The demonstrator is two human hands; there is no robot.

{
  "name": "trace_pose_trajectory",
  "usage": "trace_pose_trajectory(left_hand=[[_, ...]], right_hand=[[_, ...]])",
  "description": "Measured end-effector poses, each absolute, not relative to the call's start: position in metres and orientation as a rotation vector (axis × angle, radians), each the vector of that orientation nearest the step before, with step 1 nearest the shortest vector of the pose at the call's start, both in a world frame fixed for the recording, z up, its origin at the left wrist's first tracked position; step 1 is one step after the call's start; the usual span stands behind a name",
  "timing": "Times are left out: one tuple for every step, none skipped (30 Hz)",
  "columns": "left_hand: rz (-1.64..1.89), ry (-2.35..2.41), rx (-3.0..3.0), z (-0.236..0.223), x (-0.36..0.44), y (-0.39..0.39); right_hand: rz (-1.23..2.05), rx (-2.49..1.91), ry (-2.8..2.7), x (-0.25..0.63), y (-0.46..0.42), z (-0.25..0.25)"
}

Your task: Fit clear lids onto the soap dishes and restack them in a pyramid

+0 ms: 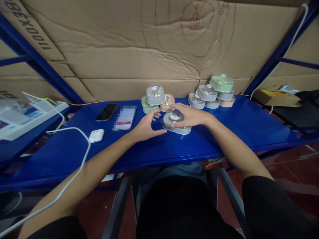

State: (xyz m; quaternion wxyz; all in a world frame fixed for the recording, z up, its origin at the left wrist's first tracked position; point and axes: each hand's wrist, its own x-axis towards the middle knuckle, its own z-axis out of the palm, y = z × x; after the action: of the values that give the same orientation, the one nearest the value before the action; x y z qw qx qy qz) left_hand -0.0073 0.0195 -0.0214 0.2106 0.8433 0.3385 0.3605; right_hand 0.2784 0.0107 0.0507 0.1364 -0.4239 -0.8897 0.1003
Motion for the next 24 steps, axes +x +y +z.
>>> trace_pose_trajectory(left_hand=[[0.975, 0.921, 2.342, -0.022, -0.008, 0.02], [0.949, 0.904, 2.338, -0.022, -0.008, 0.02], [0.925, 0.891, 2.335, -0.023, -0.008, 0.02], [0.902, 0.883, 2.335, -0.023, -0.009, 0.019], [0.878, 0.876, 2.339, -0.022, -0.009, 0.019], [0.85, 0.869, 2.349, -0.021, -0.009, 0.018], [0.822, 0.865, 2.362, -0.02, -0.009, 0.017], [0.796, 0.863, 2.375, -0.019, -0.008, 0.016], [0.775, 0.864, 2.386, -0.018, -0.008, 0.016], [0.76, 0.864, 2.393, -0.017, -0.008, 0.015], [0.755, 0.86, 2.396, -0.016, -0.008, 0.015], [0.759, 0.85, 2.398, -0.016, -0.007, 0.015], [0.768, 0.839, 2.4, -0.017, -0.008, 0.015], [0.779, 0.829, 2.403, -0.017, -0.008, 0.016], [0.789, 0.825, 2.406, -0.018, -0.009, 0.016], [0.791, 0.826, 2.411, -0.019, -0.009, 0.017], [0.784, 0.832, 2.416, -0.019, -0.01, 0.018], [0.768, 0.84, 2.422, -0.019, -0.011, 0.018], [0.749, 0.847, 2.429, -0.019, -0.012, 0.018], [0.728, 0.851, 2.44, -0.018, -0.013, 0.018], [0.708, 0.848, 2.454, -0.017, -0.014, 0.017], [0.688, 0.837, 2.47, -0.016, -0.014, 0.016], [0.668, 0.82, 2.487, -0.014, -0.015, 0.015], [0.645, 0.8, 2.503, -0.013, -0.015, 0.014]], right_hand=[[0.354, -1.16, -2.571, 0.278, 0.009, 0.052], [0.405, -1.115, -2.576, 0.278, 0.007, 0.052], [0.442, -1.09, -2.59, 0.278, 0.006, 0.052], [0.462, -1.083, -2.604, 0.278, 0.004, 0.052], [0.481, -1.084, -2.625, 0.278, 0.003, 0.05], [0.498, -1.087, -2.648, 0.277, 0.002, 0.049], [0.509, -1.089, -2.664, 0.277, 0.001, 0.047], [0.511, -1.087, -2.673, 0.276, 0.0, 0.046], [0.505, -1.081, -2.675, 0.275, -0.001, 0.045], [0.495, -1.07, -2.673, 0.275, -0.001, 0.044], [0.486, -1.058, -2.668, 0.274, -0.001, 0.044], [0.482, -1.048, -2.66, 0.274, -0.001, 0.045], [0.485, -1.035, -2.651, 0.274, -0.001, 0.046], [0.494, -1.021, -2.641, 0.276, 0.0, 0.047], [0.504, -1.011, -2.625, 0.278, 0.002, 0.049], [0.516, -1.016, -2.605, 0.282, 0.004, 0.052], [0.528, -1.044, -2.578, 0.287, 0.006, 0.054], [0.539, -1.097, -2.545, 0.293, 0.008, 0.056], [0.546, -1.17, -2.507, 0.301, 0.011, 0.057], [0.551, -1.258, -2.469, 0.309, 0.014, 0.058], [0.553, -1.35, -2.434, 0.317, 0.017, 0.059], [0.551, -1.439, -2.406, 0.325, 0.019, 0.058], [0.543, -1.52, -2.384, 0.333, 0.022, 0.057], [0.533, -1.587, -2.371, 0.34, 0.025, 0.056]])
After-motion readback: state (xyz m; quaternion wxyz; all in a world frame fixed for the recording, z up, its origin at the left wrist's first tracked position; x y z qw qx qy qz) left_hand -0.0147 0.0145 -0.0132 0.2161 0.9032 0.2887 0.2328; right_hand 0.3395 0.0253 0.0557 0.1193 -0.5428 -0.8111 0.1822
